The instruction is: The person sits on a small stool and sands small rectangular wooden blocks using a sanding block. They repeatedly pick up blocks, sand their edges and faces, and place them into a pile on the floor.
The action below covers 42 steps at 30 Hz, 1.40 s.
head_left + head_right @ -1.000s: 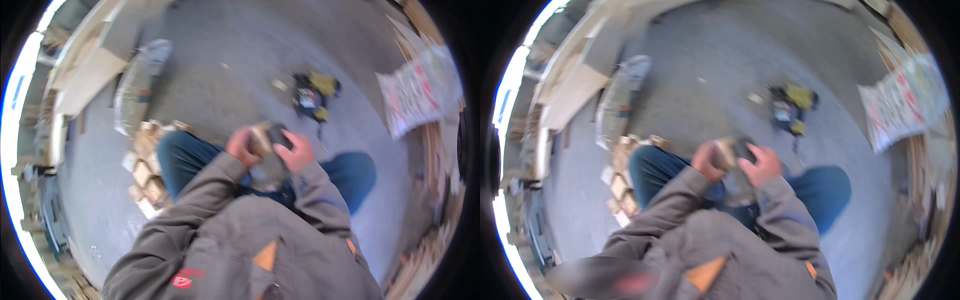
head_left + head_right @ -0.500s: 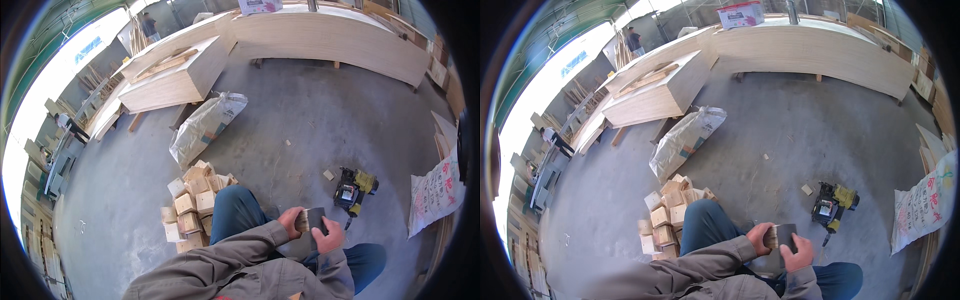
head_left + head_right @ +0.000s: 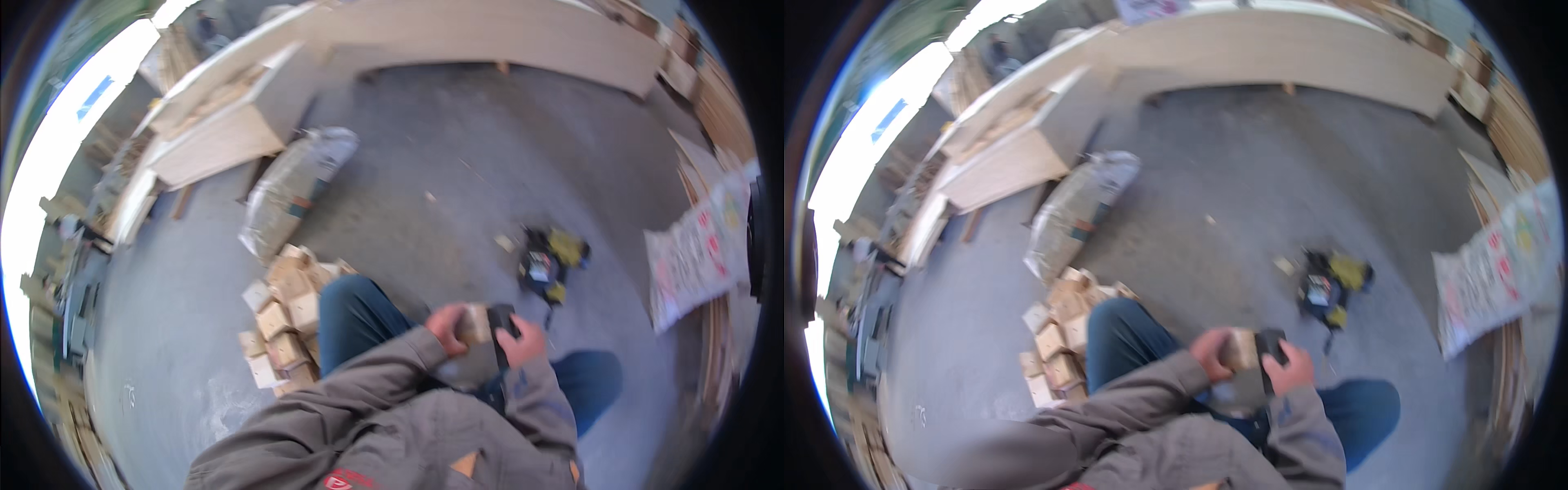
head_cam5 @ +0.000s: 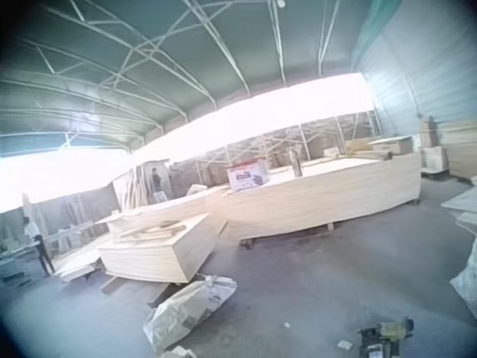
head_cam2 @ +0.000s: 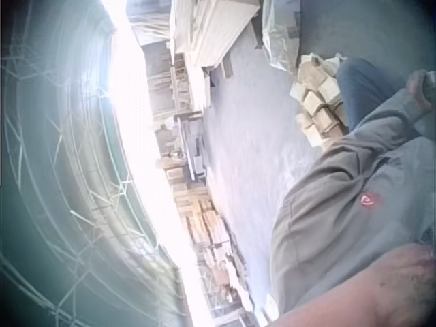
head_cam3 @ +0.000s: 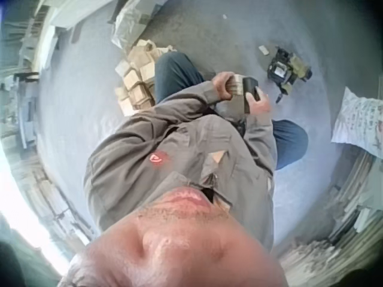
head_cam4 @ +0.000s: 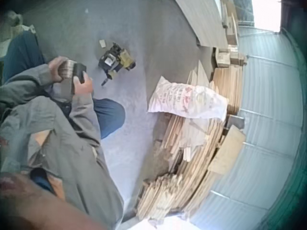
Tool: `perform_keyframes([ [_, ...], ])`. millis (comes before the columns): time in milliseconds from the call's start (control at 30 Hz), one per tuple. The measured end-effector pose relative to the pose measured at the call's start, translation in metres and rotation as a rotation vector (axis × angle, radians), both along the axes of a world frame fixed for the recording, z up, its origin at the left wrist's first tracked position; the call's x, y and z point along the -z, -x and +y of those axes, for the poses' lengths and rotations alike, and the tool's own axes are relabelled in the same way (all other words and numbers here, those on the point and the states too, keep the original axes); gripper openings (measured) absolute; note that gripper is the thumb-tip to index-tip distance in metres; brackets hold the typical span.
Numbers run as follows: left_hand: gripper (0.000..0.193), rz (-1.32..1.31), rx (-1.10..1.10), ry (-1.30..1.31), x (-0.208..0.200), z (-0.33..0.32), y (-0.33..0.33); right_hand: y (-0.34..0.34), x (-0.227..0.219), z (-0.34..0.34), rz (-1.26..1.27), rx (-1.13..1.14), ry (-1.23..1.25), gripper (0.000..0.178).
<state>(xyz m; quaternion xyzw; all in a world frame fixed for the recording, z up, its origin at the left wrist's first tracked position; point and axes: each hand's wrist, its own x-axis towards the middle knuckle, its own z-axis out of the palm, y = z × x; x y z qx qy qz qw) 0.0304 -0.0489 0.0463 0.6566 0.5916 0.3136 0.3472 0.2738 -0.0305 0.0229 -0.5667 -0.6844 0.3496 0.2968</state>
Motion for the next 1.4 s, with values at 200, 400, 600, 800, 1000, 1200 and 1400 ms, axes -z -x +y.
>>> perform_keyframes([
  [200,0.081,-0.089,-0.108,-0.085,0.022,-0.007,0.004,0.019,-0.042,-0.016,0.083,-0.122,-0.209,0.058],
  [400,0.091,-0.168,-0.058,-0.02,0.027,-0.008,0.0,0.007,-0.044,-0.009,0.011,0.04,-0.017,0.058],
  [600,0.091,-0.161,-0.06,0.022,0.023,-0.005,0.002,0.011,-0.053,-0.017,0.061,0.005,-0.008,0.058],
  [800,0.088,-0.329,-0.112,0.021,0.016,-0.002,-0.003,0.006,-0.052,-0.011,0.052,0.004,-0.083,0.058],
  [1000,0.087,-0.26,-0.079,0.006,0.012,-0.006,-0.003,0.005,-0.036,-0.007,0.01,0.075,-0.008,0.058],
  [1200,0.089,-0.4,-0.055,-0.014,0.004,-0.002,-0.011,-0.009,-0.045,0.0,-0.056,0.298,0.127,0.059],
  [1400,0.091,-0.31,-0.022,0.018,0.022,-0.005,-0.002,0.005,-0.056,-0.005,0.099,0.06,-0.114,0.06],
])
